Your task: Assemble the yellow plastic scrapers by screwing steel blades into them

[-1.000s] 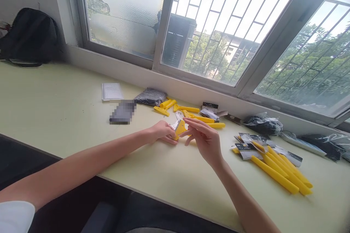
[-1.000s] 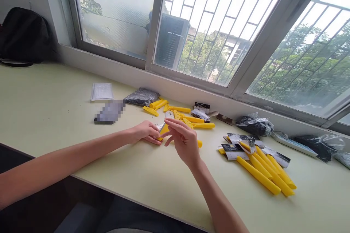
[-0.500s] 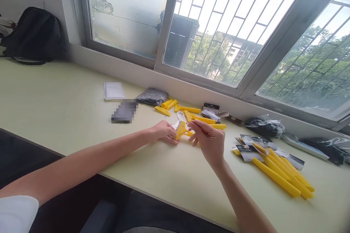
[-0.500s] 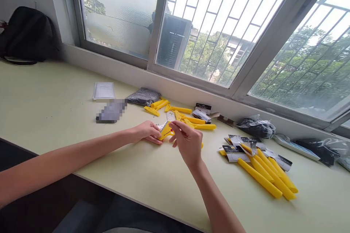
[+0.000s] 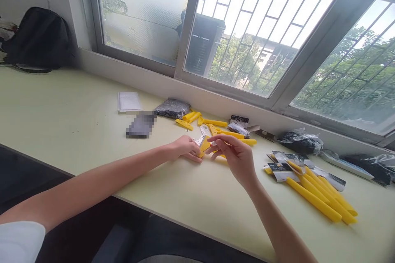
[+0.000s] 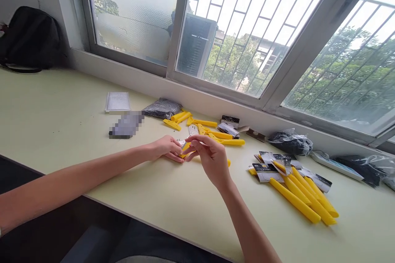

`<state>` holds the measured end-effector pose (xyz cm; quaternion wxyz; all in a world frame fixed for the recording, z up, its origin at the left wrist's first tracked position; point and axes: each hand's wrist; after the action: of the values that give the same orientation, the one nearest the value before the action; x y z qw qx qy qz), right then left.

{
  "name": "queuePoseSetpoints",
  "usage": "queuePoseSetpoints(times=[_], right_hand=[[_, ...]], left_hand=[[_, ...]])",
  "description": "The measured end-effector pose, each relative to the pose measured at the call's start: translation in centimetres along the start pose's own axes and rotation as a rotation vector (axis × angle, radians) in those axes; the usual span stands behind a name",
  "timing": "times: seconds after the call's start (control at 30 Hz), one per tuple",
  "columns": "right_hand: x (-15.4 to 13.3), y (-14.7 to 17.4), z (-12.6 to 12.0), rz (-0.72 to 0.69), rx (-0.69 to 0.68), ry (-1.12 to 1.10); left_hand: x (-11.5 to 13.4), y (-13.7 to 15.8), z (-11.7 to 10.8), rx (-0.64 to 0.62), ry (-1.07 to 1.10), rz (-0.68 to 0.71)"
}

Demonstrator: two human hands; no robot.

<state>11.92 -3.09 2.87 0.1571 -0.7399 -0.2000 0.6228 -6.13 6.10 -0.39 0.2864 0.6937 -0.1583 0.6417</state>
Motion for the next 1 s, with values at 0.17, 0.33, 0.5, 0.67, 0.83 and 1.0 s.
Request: queuePoseSetpoints(times=[0.17,0.33,0.5,0.67,0.83,1.0], right_hand=[[0.0,-0.4,0.1,-0.003,0.052,0.030],[0.0,-1.0,0.6,-0.011,0.097,0.090],[0.2,-1.2,1.0,-0.046,0.154,0.182],[0.5,-1.1,0.9,-0.103,0.228,0.274],[1.0,-1.0,1.1,-0.179,0.298,0.393],[1.8,-0.7,1.6,-0.259,0.421,0.505]], left_hand=[[-0.6,-0.6,-0.2,0.013,-0.024,-0.012],[-0.9,-0.8,-0.2,0.007,-0.041,-0.003],[-0.9,-0.6,0.0,-0.001,-0.044,0.006],[-0.7,-0.4,0.2,0.007,-0.047,0.007],[-0.5,-0.1,0.5,0.011,-0.054,0.022],[-0.7,-0.1,0.6,0.020,-0.055,0.034]])
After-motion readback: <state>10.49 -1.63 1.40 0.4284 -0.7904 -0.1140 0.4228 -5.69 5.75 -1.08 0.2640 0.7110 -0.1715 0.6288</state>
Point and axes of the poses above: each hand's wrist, its own y-axis away from the middle knuckle, its own z-axis out of the palm, x = y × z, and after that the axes turned 5 degrees about z, right-handed
